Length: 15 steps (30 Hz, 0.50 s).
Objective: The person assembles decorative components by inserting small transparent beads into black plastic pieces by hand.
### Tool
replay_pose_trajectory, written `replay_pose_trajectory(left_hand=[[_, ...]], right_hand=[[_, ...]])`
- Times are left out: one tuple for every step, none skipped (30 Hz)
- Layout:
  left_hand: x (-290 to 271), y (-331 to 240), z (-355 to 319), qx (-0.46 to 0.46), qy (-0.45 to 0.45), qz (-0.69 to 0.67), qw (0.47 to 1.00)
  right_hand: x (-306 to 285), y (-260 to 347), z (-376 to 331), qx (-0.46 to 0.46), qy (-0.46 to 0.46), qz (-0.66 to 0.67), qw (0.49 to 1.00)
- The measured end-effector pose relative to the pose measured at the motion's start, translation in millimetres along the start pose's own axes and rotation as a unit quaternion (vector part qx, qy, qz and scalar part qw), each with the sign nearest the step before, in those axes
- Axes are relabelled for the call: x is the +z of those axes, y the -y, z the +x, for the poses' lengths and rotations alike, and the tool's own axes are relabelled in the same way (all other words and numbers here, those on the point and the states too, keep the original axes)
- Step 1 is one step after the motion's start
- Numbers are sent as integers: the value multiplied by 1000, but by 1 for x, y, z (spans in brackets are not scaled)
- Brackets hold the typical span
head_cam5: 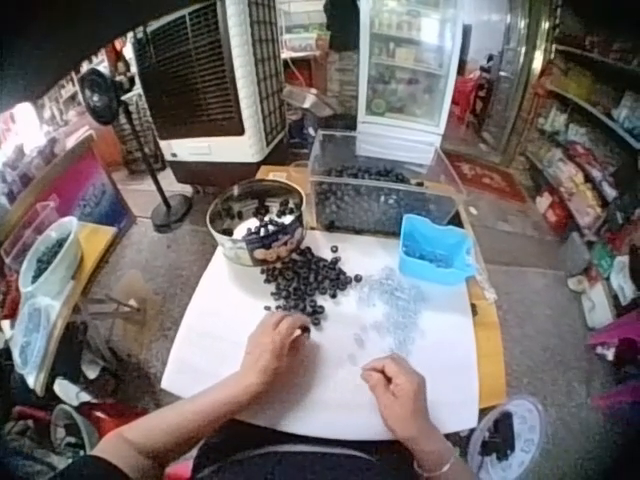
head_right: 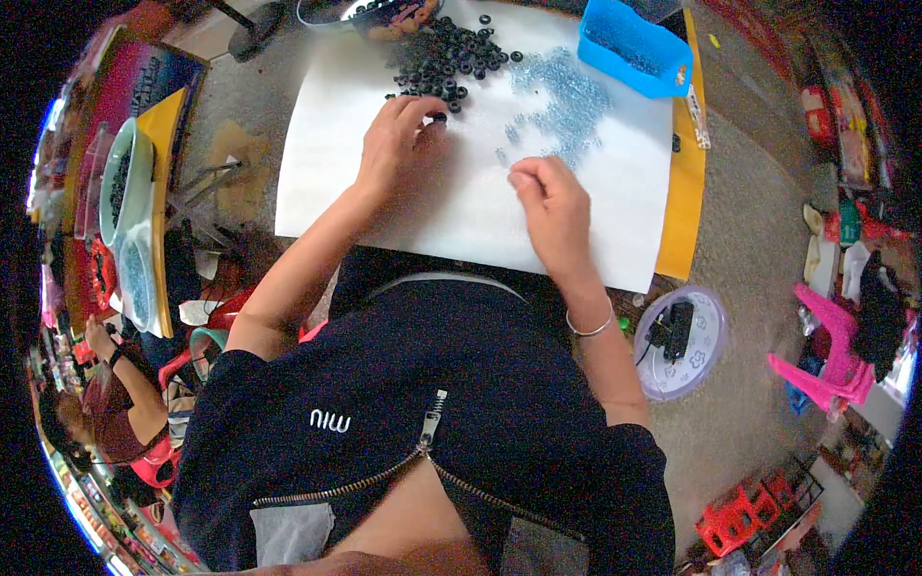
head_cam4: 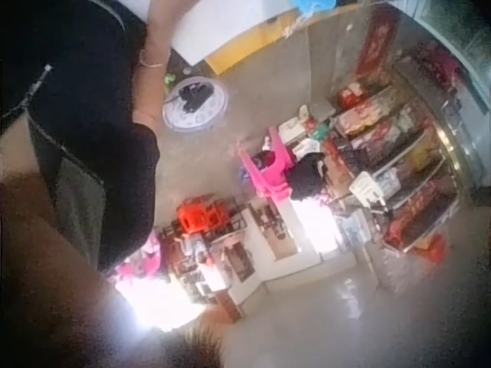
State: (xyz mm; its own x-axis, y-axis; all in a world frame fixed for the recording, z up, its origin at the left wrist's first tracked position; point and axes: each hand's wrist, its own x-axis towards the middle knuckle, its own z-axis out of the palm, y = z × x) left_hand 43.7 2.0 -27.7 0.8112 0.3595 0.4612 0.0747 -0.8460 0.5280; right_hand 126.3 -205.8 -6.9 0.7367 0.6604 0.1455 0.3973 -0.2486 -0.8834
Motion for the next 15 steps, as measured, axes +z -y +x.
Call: replay_pose_trajectory(left_hand=[[-2, -2, 0, -1, 1, -2, 1000], [-4, -5, -1, -21, -2, -33, 999], [-6, -8, -2, -42, -5, -63, 997], [-9, -12, -3, -43, -4, -65, 997], [-12, -17, -4, -84, 9, -128, 988], [-14, -21, -7, -124, 22, -189, 974], [-14, -24, -9, -125, 22, -190, 974], [-14, -29, -11, -208, 36, -325, 922], [-13, -32, -14, -286, 49, -451, 844], [-14, -34, -17, -286, 49, -452, 844], [-14, -35, -21, -296, 71, -474, 826], [-15, -36, -25, -305, 92, -497, 807], [-14, -35, -29, -303, 97, -508, 800], [-14, -36, -32, -303, 97, -509, 800], [-15, -37, -35, -320, 104, -525, 782]], right_hand=[[-4, -1, 2, -8, -32, -30, 999], [-6, -3, 4, -17, -64, -61, 996], [-8, -6, 6, -22, -69, -81, 994], [-9, -8, 6, -21, -68, -82, 994], [-8, -9, 7, -24, -73, -87, 993], [-7, -9, 8, -26, -77, -91, 993], [-5, -10, 10, -25, -76, -92, 993], [0, -9, 14, -72, -70, -122, 987], [4, -8, 17, -119, -63, -152, 979], [8, -7, 20, -118, -63, -152, 979], [13, -4, 22, -148, -51, -212, 965], [16, -2, 24, -179, -39, -271, 945], [19, -2, 25, -184, -26, -305, 934], [20, -3, 26, -185, -26, -306, 934], [22, -6, 26, -182, -35, -303, 935]])
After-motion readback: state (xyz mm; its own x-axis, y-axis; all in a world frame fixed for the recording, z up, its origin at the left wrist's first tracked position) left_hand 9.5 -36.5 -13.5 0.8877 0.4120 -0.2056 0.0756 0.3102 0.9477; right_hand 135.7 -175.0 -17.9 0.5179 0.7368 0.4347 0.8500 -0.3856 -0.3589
